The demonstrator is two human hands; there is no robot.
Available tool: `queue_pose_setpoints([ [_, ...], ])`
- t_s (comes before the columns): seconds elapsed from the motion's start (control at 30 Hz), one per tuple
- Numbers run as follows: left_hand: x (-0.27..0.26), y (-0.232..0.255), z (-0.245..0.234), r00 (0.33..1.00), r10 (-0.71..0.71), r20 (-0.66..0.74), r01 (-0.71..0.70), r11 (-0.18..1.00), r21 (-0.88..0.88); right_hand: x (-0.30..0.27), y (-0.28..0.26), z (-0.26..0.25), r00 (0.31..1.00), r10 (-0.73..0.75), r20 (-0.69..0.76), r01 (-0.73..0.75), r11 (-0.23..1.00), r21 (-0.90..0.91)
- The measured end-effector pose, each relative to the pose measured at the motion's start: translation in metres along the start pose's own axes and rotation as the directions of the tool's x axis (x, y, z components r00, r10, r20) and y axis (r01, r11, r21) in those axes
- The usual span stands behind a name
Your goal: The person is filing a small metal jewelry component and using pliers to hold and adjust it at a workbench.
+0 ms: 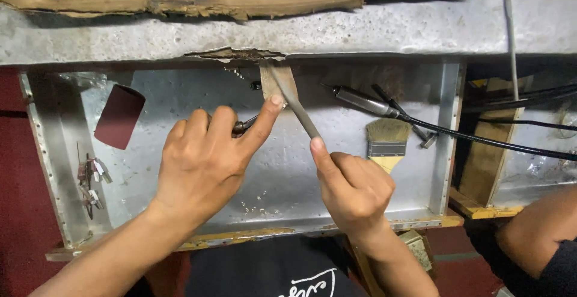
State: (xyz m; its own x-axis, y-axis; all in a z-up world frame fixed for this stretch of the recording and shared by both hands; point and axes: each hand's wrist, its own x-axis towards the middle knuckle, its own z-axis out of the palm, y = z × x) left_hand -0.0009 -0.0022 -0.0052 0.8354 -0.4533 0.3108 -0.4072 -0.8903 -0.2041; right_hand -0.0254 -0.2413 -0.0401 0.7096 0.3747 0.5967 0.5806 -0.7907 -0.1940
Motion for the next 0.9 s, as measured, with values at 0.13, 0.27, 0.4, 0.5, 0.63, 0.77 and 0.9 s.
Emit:
queue_pose_setpoints([
  [0.13,-0.005,0.004,0.001,0.996,-0.056,0.075,0.064,0.993,-0.098,-0.018,0.0,-0.009,0.999,0.045,-0.021,-0.043,0.995,0.087],
  [0.27,-0.007,0.005,0.003,0.99,-0.059,0.127,0.078,0.985,-0.152,-0.016,0.002,-0.002,0.998,0.059,0.029,-0.063,0.985,0.162],
  [0.4,-0.014,0.004,0.022,0.999,-0.029,-0.037,0.024,0.992,-0.127,-0.013,-0.008,-0.012,0.882,0.41,0.233,-0.469,0.708,0.529],
  [0.5,-0.013,0.003,0.028,0.995,-0.017,-0.097,0.009,0.997,-0.079,-0.037,-0.003,-0.019,0.758,0.419,0.5,-0.645,0.367,0.67],
  [0.63,-0.008,-0.004,0.026,0.994,0.05,-0.095,-0.049,0.999,0.014,-0.017,-0.003,-0.01,0.835,0.329,0.441,-0.549,0.445,0.708],
  [0.77,-0.008,-0.008,0.025,0.991,0.081,-0.104,-0.08,0.997,0.015,-0.018,0.0,-0.012,0.876,0.285,0.388,-0.478,0.613,0.629],
  [0.9,-0.004,-0.014,0.026,0.986,0.133,-0.105,-0.127,0.99,0.056,-0.027,0.005,-0.011,0.855,0.264,0.447,-0.516,0.528,0.675],
])
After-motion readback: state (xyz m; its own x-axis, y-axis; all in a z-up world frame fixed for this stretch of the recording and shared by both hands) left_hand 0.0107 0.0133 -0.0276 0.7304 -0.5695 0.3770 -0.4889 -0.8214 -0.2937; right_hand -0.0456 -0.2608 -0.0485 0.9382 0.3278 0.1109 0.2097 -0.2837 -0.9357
